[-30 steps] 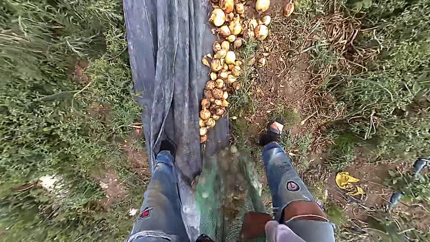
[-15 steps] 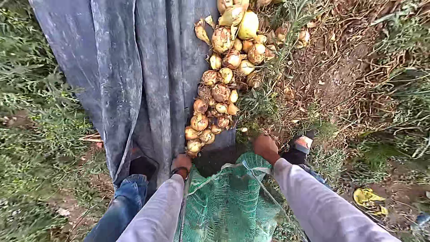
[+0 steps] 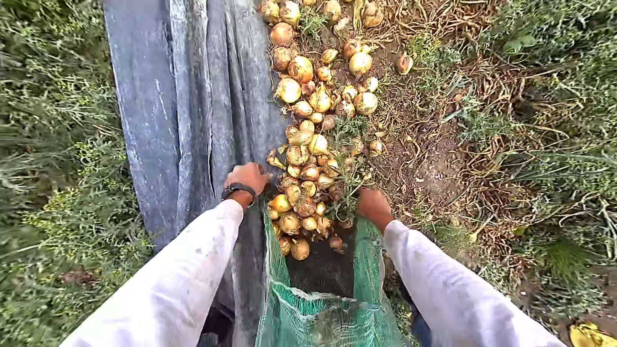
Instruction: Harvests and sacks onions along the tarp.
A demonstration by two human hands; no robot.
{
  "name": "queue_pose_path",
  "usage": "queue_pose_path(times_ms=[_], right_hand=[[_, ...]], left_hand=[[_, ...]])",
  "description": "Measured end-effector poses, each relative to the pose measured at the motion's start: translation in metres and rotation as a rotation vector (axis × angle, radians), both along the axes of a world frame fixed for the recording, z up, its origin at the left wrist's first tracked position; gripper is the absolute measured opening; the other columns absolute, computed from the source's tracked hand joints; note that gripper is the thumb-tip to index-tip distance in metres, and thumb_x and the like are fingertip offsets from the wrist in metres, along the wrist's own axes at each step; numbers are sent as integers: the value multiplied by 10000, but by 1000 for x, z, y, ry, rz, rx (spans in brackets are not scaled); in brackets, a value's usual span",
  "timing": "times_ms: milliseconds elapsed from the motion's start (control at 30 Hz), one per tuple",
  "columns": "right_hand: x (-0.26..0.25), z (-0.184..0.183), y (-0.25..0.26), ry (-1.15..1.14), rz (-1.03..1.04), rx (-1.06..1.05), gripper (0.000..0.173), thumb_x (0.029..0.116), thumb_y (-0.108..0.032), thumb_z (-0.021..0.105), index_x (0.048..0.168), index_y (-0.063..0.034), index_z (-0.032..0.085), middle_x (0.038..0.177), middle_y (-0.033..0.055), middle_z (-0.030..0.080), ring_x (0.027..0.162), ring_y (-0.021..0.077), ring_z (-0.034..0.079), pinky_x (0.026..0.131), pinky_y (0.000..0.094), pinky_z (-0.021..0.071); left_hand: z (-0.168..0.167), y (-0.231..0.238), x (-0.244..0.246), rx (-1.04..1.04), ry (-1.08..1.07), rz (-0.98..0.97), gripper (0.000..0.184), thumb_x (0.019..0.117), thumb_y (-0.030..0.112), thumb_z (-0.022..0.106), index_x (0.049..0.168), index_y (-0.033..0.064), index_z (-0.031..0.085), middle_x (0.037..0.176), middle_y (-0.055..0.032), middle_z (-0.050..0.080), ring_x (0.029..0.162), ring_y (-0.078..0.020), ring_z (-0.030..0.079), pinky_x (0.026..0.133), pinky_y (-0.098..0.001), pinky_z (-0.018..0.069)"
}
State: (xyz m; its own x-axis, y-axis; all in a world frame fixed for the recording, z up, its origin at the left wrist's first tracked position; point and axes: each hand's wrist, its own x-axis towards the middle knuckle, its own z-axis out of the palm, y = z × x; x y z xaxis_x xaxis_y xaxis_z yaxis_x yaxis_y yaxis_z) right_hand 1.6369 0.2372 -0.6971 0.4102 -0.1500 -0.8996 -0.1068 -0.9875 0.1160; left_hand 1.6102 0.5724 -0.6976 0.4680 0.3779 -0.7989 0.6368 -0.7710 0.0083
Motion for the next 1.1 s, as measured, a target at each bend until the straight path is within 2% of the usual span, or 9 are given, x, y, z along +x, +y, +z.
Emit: queue_pose_path(times_ms=[167,267,400,533,667,767,900,1000,1100], right_hand=[[12,112,15,-473,-20,482,296,962,-328,711,1132,-86,693,926,173,728,819,395,716,671,612,571],[26,155,59,-326,-81,844,355,972,-263,724,1281,-100,659,1127,159,730,968,364,718,814,598,576],[78,69,118,-245,-118,686,572,997,-455,636,1465,-137,556,1383,181,634,1241,390,629,1022,626,504],[123,-8,125,-209,-195,436,849,928,-763,515,1531,-167,463,1392,255,589,1256,456,594,996,673,488],[92,-40,110,109,-421,515,927,901,-877,352,1595,-263,360,1488,199,546,1332,407,559,1018,706,461],[35,-19,82,275,-788,552,966,824,-968,285,1584,-376,360,1503,146,542,1277,408,597,901,740,509],[-58,38,53,165,-738,613,799,923,-831,411,1515,-301,498,1422,102,622,1262,299,618,998,617,510],[-157,45,17,314,-640,604,619,1015,-554,522,1442,-107,555,1326,136,665,1232,232,638,1092,484,501],[-193,72,8,689,-184,492,507,1037,-321,581,1445,-22,535,1387,240,609,1309,375,583,1105,607,439]], left_hand=[[85,8,9,-28,-107,33,343,997,397,684,1194,120,736,1111,-222,738,1073,-489,676,892,-761,482],[87,0,32,-72,-98,13,424,1010,421,648,1315,128,691,1266,-184,709,1227,-431,639,1039,-720,445],[45,-18,81,-215,-217,85,556,1051,473,560,1480,120,562,1454,-184,600,1364,-409,549,1131,-673,399],[-21,-18,109,-289,-268,154,714,1005,676,494,1503,168,544,1465,-182,590,1398,-396,518,1150,-674,377],[-43,-25,74,-482,-178,348,735,953,775,475,1510,297,511,1495,-124,565,1387,-336,532,1100,-672,431],[-32,-59,30,-652,-70,374,720,1024,719,362,1507,217,539,1510,-136,559,1416,-326,511,1148,-651,400],[20,-86,-47,-776,105,359,592,1074,606,374,1516,245,532,1550,-83,537,1432,-313,496,1159,-641,376],[38,-109,-156,-809,321,310,595,1038,606,480,1534,280,507,1522,-107,553,1401,-310,527,1164,-600,411],[68,-115,-191,-794,694,-33,606,1037,410,593,1560,132,464,1528,-205,524,1427,-382,491,1192,-593,371]])
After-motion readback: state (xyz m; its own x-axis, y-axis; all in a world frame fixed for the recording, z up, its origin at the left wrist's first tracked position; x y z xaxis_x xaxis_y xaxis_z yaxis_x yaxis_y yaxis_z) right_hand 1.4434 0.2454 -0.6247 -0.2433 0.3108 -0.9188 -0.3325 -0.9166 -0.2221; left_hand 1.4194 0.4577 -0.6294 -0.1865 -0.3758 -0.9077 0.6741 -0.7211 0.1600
